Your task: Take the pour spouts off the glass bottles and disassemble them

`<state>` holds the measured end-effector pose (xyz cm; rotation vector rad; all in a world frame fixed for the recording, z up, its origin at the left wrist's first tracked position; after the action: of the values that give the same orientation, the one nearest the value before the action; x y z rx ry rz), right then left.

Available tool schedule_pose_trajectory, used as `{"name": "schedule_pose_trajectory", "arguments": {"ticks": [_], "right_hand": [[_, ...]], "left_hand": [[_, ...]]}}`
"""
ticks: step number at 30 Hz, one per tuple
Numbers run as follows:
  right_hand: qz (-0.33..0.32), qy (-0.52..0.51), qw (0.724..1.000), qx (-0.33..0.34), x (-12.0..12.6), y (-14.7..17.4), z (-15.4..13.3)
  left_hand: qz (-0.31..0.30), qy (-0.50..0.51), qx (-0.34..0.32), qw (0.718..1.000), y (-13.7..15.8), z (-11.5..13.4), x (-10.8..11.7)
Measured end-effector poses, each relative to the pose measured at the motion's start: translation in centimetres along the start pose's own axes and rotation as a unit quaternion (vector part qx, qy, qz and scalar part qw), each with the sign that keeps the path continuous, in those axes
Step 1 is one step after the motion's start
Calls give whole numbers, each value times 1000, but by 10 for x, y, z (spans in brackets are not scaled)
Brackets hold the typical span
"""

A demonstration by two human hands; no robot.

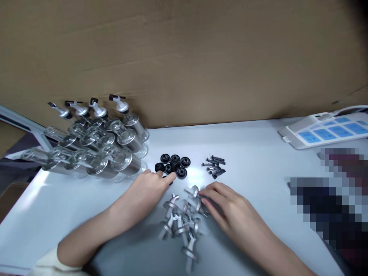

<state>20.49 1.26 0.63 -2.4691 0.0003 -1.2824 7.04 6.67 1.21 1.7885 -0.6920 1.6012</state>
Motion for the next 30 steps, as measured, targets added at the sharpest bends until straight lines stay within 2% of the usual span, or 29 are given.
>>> {"name": "schedule_pose_trajectory", "arguments": {"ticks": [7, 12, 17, 22, 25, 30], "right_hand": [[-7, -18, 999, 38, -9, 5, -1], [-17, -43, 998, 38, -10, 5, -6], [33, -29, 998, 47, 3, 1, -10], [81, 38, 991, 96, 4, 3, -13], [71, 39, 988, 133, -3, 6, -18], [61, 30, 984, 162, -7, 8, -24]], "left_hand": [[3, -9, -3, 1000, -3, 2, 4], [5, 3, -7, 1000, -4, 2, -1], [33, 21, -34, 999, -5, 4, -1], [14, 9, -29, 999, -6, 6, 2], [37, 7, -32, 999, -1, 7, 16], [104, 54, -5, 993, 23, -9, 62]]}}
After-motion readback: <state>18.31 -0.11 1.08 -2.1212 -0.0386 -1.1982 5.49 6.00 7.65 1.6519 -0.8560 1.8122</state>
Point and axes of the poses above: each hand's wrist, its own y-axis away from the middle knuckle, its own x-axis out of the back of the hand, z = x × y, the point moved 8 cm from there along -y, towards the middle knuckle, and after that the axes turned 12 degrees about z, right-handed, at the moved point
